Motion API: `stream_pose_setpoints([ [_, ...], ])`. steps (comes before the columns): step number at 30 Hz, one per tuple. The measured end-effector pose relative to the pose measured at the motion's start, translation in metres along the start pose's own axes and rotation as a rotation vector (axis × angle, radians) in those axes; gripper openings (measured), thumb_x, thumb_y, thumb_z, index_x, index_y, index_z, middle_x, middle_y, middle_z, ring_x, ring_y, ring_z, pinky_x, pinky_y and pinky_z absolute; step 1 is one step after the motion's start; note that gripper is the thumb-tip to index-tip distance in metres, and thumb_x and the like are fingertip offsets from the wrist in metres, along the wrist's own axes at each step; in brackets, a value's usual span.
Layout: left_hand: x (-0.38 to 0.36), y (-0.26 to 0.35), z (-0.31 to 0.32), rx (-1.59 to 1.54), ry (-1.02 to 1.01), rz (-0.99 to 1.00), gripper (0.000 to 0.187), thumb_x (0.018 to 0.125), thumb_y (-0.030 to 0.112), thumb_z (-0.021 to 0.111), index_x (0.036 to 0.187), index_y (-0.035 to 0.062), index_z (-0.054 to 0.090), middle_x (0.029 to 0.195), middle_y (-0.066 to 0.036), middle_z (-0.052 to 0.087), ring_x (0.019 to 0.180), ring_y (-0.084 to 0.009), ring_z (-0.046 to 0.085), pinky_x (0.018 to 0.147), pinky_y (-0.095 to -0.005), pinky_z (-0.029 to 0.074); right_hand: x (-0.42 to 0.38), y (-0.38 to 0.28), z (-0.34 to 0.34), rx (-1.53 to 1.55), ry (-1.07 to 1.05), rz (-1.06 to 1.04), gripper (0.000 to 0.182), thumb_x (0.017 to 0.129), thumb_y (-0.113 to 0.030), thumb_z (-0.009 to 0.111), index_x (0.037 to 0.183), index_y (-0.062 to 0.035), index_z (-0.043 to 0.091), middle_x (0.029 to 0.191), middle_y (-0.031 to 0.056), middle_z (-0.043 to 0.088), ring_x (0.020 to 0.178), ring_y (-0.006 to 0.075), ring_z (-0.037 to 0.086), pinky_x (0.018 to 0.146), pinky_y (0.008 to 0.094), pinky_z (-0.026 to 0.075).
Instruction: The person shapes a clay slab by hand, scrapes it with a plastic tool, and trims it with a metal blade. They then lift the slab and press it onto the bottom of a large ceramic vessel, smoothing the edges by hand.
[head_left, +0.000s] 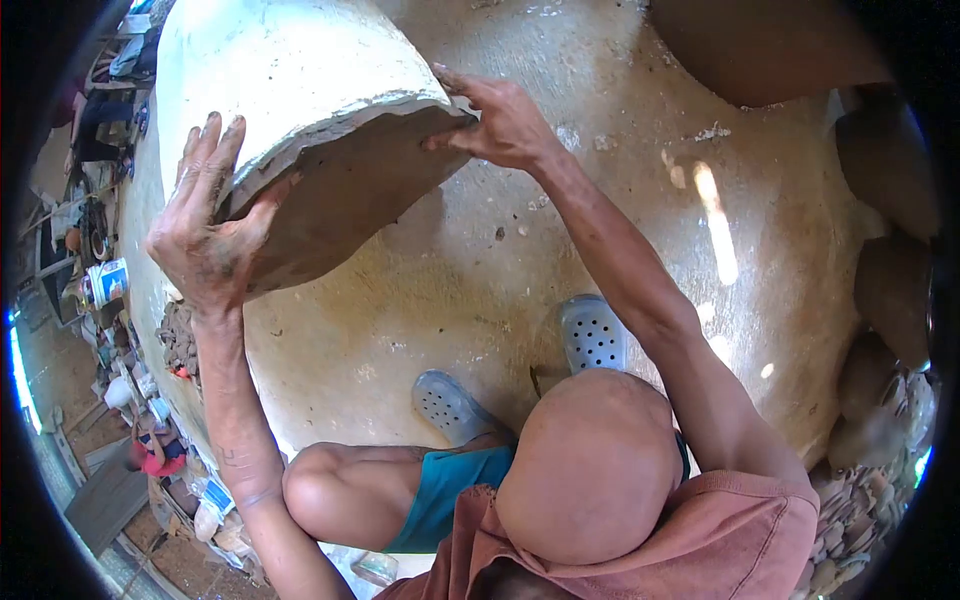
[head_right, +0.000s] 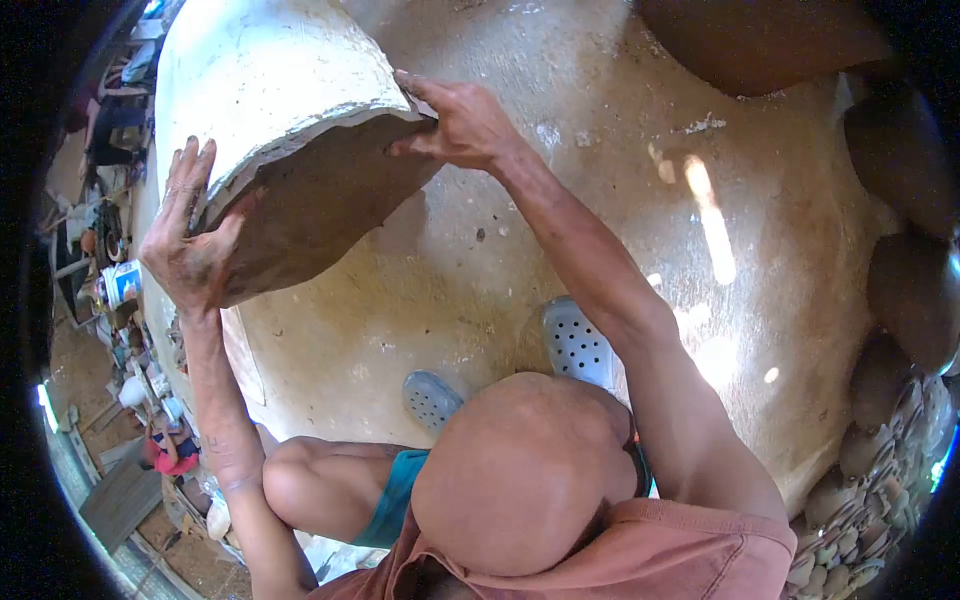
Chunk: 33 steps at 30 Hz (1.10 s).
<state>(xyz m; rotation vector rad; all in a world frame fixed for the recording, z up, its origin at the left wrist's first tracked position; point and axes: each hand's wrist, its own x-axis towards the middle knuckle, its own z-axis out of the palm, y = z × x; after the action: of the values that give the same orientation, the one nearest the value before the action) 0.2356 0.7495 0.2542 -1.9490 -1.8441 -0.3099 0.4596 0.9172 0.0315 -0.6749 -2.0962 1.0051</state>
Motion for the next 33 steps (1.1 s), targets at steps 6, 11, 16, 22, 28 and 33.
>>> stream_pose_setpoints([
  [6, -0.001, 0.000, 0.001, -0.011, 0.005, -0.020, 0.070, 0.067, 0.027, 0.098, 0.133, 0.0241, 0.075, 0.137, -0.007, 0.072, 0.130, -0.0280, 0.067, 0.103, -0.0387, 0.059, 0.004, -0.001, 0.012, -0.084, 0.047, 0.007, 0.110, 0.063, -0.047, 0.100, 0.153, -0.0068, 0.051, 0.126, 0.0208, 0.074, 0.112, 0.0339, 0.075, 0.093, 0.0457, 0.064],
  [11, -0.001, -0.001, 0.002, -0.037, 0.006, -0.022, 0.068, 0.067, 0.026, 0.098, 0.131, 0.0230, 0.077, 0.136, -0.009, 0.073, 0.131, -0.0290, 0.067, 0.104, -0.0388, 0.058, 0.006, 0.003, 0.009, 0.035, -0.028, 0.128, 0.112, 0.060, -0.048, 0.101, 0.154, -0.0130, 0.051, 0.124, 0.0170, 0.076, 0.110, 0.0349, 0.076, 0.091, 0.0442, 0.065],
  [16, 0.000, -0.001, -0.001, -0.035, 0.001, -0.024, 0.068, 0.067, 0.023, 0.097, 0.132, 0.0212, 0.077, 0.136, -0.009, 0.072, 0.131, -0.0290, 0.067, 0.105, -0.0387, 0.057, -0.016, 0.014, 0.017, 0.151, 0.034, 0.009, 0.109, 0.062, -0.047, 0.100, 0.153, -0.0112, 0.053, 0.131, 0.0181, 0.072, 0.119, 0.0335, 0.071, 0.098, 0.0453, 0.061],
  [22, -0.002, -0.003, 0.002, -0.046, 0.008, 0.007, 0.066, 0.068, 0.023, 0.097, 0.131, 0.0196, 0.077, 0.136, -0.009, 0.073, 0.130, -0.0286, 0.067, 0.105, -0.0387, 0.057, -0.017, 0.038, 0.042, 0.143, 0.035, 0.121, 0.100, 0.062, -0.048, 0.100, 0.145, -0.0085, 0.060, 0.131, 0.0182, 0.072, 0.114, 0.0326, 0.073, 0.097, 0.0449, 0.060],
  [28, 0.002, 0.001, 0.001, -0.024, 0.013, 0.017, 0.066, 0.068, 0.022, 0.098, 0.131, 0.0195, 0.077, 0.136, -0.009, 0.073, 0.130, -0.0283, 0.067, 0.106, -0.0389, 0.057, -0.025, 0.039, 0.047, 0.244, 0.087, 0.177, 0.094, 0.061, -0.042, 0.102, 0.141, -0.0074, 0.064, 0.124, 0.0173, 0.075, 0.109, 0.0295, 0.075, 0.092, 0.0406, 0.061],
  [33, -0.001, -0.001, 0.000, -0.035, -0.005, 0.001, 0.068, 0.068, 0.022, 0.098, 0.133, 0.0198, 0.076, 0.136, -0.009, 0.072, 0.130, -0.0287, 0.067, 0.106, -0.0394, 0.057, -0.045, 0.036, 0.063, 0.500, 0.144, 0.194, 0.089, 0.067, -0.029, 0.101, 0.143, -0.0037, 0.062, 0.135, 0.0113, 0.071, 0.116, 0.0202, 0.070, 0.099, 0.0378, 0.059],
])
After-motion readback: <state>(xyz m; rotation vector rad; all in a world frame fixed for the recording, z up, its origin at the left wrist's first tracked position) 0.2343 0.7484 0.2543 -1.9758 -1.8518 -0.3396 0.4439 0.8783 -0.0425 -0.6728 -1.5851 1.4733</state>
